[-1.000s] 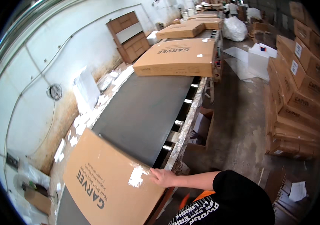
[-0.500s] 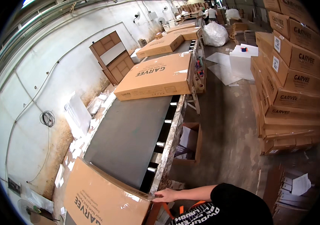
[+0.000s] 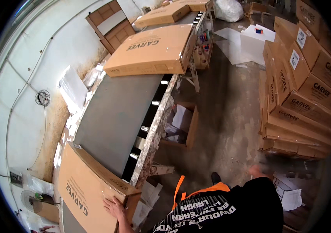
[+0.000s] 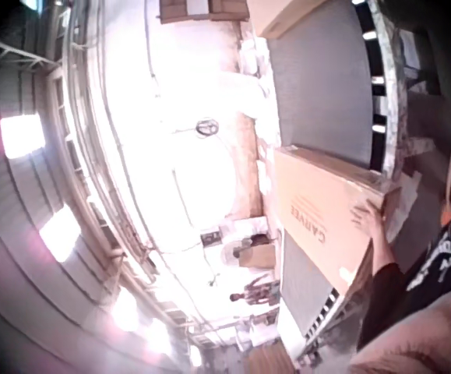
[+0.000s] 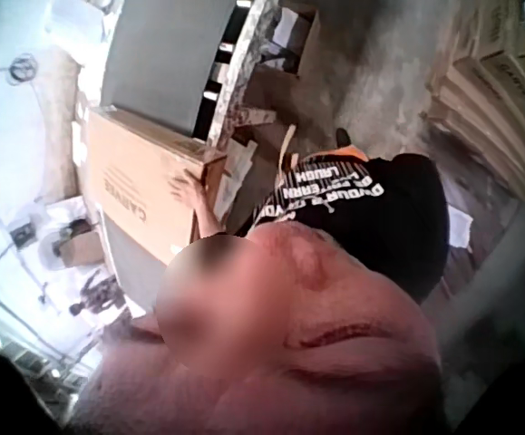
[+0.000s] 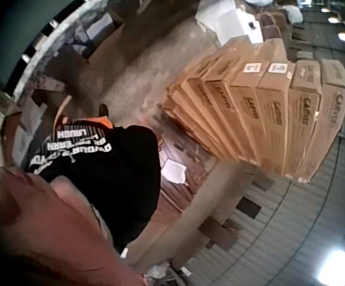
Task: The person picks up large cardboard boxes from the floor and places them onto a motorized conveyor belt in a warehouse.
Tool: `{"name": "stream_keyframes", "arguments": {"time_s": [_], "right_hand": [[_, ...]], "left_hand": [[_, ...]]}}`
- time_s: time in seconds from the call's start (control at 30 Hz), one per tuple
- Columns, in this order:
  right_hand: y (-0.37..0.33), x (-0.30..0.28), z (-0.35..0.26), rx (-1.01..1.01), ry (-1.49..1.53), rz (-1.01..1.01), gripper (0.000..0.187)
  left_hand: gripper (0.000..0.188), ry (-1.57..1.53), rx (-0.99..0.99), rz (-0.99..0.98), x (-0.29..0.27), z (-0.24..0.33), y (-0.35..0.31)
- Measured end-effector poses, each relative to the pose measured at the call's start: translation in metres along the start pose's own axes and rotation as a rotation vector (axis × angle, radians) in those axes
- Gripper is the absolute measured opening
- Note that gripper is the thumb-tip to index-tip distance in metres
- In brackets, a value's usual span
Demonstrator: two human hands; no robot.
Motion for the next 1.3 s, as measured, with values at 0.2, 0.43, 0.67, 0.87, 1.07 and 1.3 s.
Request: {"name": "stream_keyframes", "arguments": {"time_s": [0.2,0.43,0.67,0.87,1.07,1.3], "right_hand": [[-0.039,-0.045,0.087,0.354,0.272,-0.104,0.041],[0.023,-0.042,0.017,-0.085,0.173,0.023,0.038],[0.014,-0.076,-0.045,-0.256,0.185,0.070,0.051],[0.011,-0.080,-0.035,-0.217,0.014,0.049,0.046],[0.011,-0.077,-0.021,-0.341,0.052,0.111,0.038],[0.036,-0.051,0.016,-0.157,0.000,0.050,0.033]], "left_hand": [[0.069,0.021,0.033,0.040,0.001,0.009,0.003],[0.066,0.129,0.088,0.222,-0.003,-0.007,-0.002],[0.070,0.225,0.137,0.268,-0.004,-0.002,-0.003],[0.072,0.123,0.130,0.218,0.007,-0.027,0.005],[0.072,0.058,0.052,0.141,-0.005,-0.028,-0.003],[0.070,0.167,0.182,0.224,0.029,-0.056,0.018]]}}
Point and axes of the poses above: each hand's wrist, its own y-axis towards the middle knuckle, its own x-axis out of the palm, z = x × y, the point moved 9 cm from there along y, towards the middle knuckle, and after that the axes turned 1 degree about -z, right-handed, at the moved point
